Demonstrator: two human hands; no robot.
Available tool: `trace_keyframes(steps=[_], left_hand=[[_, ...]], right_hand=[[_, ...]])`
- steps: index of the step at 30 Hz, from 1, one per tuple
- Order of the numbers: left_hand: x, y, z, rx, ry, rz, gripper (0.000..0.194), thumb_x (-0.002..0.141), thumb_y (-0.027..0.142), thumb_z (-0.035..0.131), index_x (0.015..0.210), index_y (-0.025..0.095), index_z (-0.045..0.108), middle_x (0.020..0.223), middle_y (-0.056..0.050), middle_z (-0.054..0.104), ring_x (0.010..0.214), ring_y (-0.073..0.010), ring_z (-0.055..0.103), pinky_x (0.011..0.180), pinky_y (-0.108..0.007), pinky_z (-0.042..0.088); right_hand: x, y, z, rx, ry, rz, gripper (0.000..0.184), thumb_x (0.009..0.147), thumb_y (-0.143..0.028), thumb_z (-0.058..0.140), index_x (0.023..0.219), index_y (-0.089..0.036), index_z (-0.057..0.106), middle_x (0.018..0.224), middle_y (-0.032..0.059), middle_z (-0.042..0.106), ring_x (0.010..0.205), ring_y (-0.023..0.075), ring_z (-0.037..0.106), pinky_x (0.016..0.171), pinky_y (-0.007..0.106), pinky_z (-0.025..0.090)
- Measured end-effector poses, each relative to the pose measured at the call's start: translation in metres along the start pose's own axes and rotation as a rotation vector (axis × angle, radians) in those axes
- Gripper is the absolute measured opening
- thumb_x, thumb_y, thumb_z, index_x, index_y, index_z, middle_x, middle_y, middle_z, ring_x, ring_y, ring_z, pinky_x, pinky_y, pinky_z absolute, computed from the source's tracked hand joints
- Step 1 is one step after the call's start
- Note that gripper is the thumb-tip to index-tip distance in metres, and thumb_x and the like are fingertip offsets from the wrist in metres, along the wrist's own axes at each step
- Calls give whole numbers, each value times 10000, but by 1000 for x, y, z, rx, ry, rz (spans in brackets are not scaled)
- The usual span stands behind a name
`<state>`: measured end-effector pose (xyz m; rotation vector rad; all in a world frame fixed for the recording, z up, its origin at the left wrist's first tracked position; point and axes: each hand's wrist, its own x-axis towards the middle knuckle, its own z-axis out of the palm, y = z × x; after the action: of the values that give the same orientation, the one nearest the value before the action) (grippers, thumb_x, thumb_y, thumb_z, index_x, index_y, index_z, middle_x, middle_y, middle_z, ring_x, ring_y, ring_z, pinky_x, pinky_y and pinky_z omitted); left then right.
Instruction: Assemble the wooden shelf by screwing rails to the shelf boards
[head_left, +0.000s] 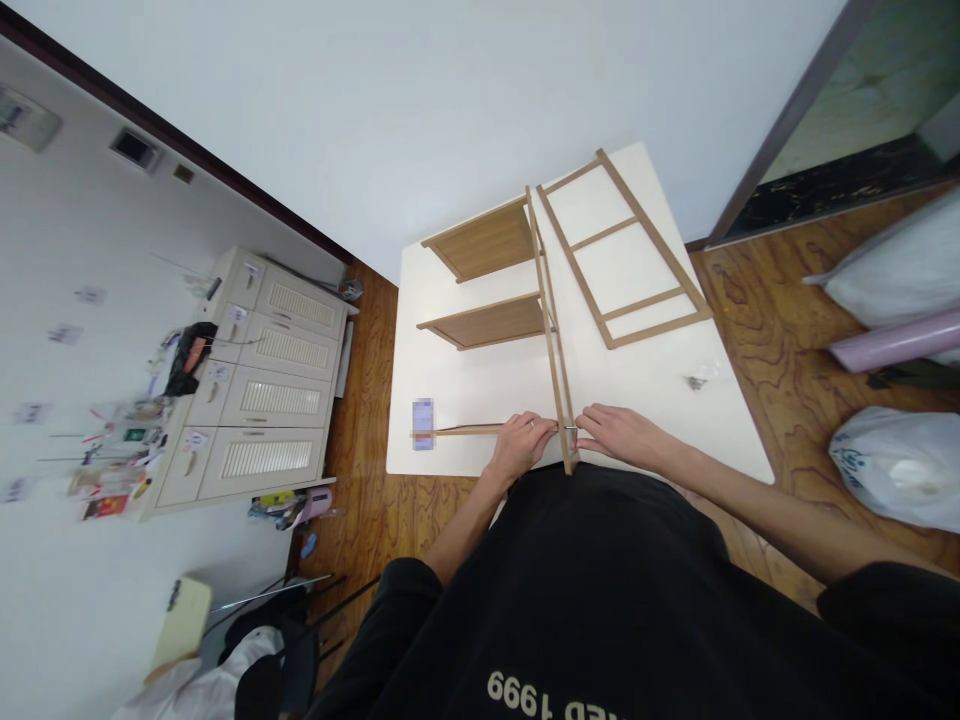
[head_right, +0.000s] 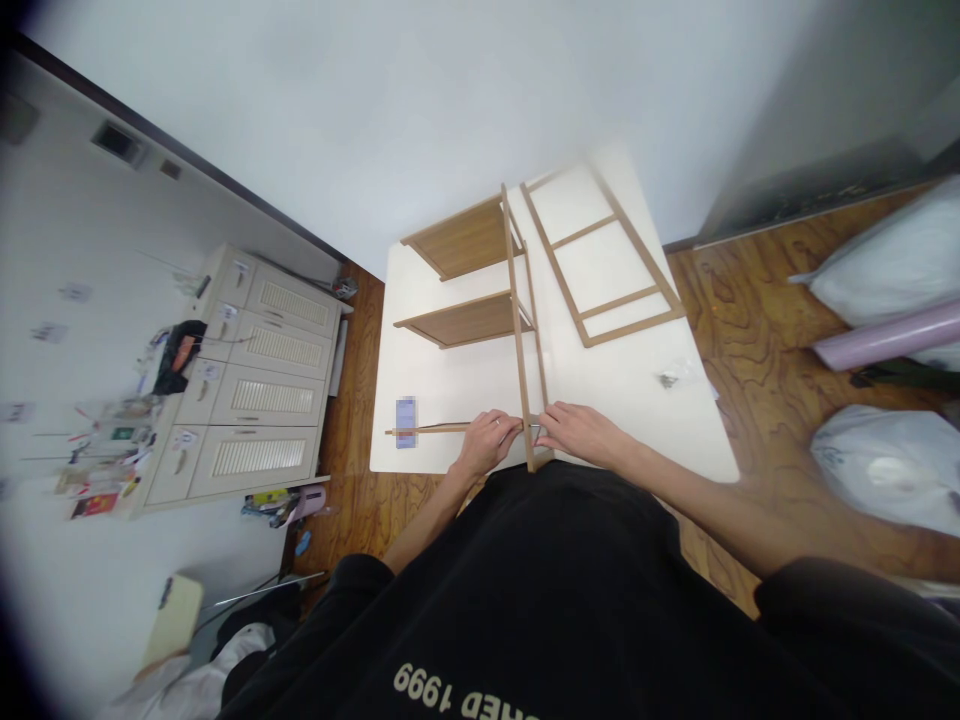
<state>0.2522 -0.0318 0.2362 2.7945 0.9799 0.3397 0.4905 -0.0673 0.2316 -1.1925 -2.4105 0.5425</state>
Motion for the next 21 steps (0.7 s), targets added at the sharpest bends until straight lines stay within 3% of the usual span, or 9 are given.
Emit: trace_keyframes(steps=[4,7,10,13,17,19,21], left_hand=[[0,0,0,9,6,0,209,1019,288,480,1022,202,671,870,-38,701,866,-150,645,722,-292,467],[-1,0,1,15,-9,-3,215,1019,289,478,1022,205,676,870,-42,700,867,-149,646,732,-291,471],[-1,0,1,14,-7,-3,213,1019,289,480,1030,207,676,874,-39,704,872,-147,647,735,-289,471],[-1,0,1,12,-2,-1,209,1020,282,478,1021,211,675,875,-33,705,868,-144,647,732,-291,469],[0,0,1,12,9,-3,211,1021,283,477,1006,207,673,858,-34,703,855,-145,645,725,-290,465],[-1,0,2,11,11,-5,212,1022,286,476,1008,206,672,852,-34,703,851,-146,643,728,-290,464],[-3,-1,3,10,15,-5,208,1021,283,477,1018,206,671,857,-30,705,853,-147,642,736,-293,463]], right_hand=[[5,3,-1,-20,-20,-123,358,1028,-380,367,914,-184,644,822,89,639,782,215,599,704,326,465],[8,0,-4,102,-30,-43,405,1031,-395,336,863,-192,643,797,82,640,741,201,598,689,319,465],[12,-3,-6,335,-35,158,458,1022,-448,318,801,-201,634,756,66,654,694,188,601,692,318,470],[21,-2,-4,709,-72,444,505,989,-535,359,701,-198,603,639,34,629,584,154,559,625,296,459],[31,5,12,1328,-299,847,498,925,-590,468,639,-189,535,484,-47,428,399,73,279,390,220,252],[32,6,20,1507,-391,943,470,931,-554,475,635,-191,505,475,-82,337,398,58,187,366,196,179],[30,3,26,1523,-349,963,453,943,-540,463,666,-185,514,500,-75,356,403,59,226,369,191,204]])
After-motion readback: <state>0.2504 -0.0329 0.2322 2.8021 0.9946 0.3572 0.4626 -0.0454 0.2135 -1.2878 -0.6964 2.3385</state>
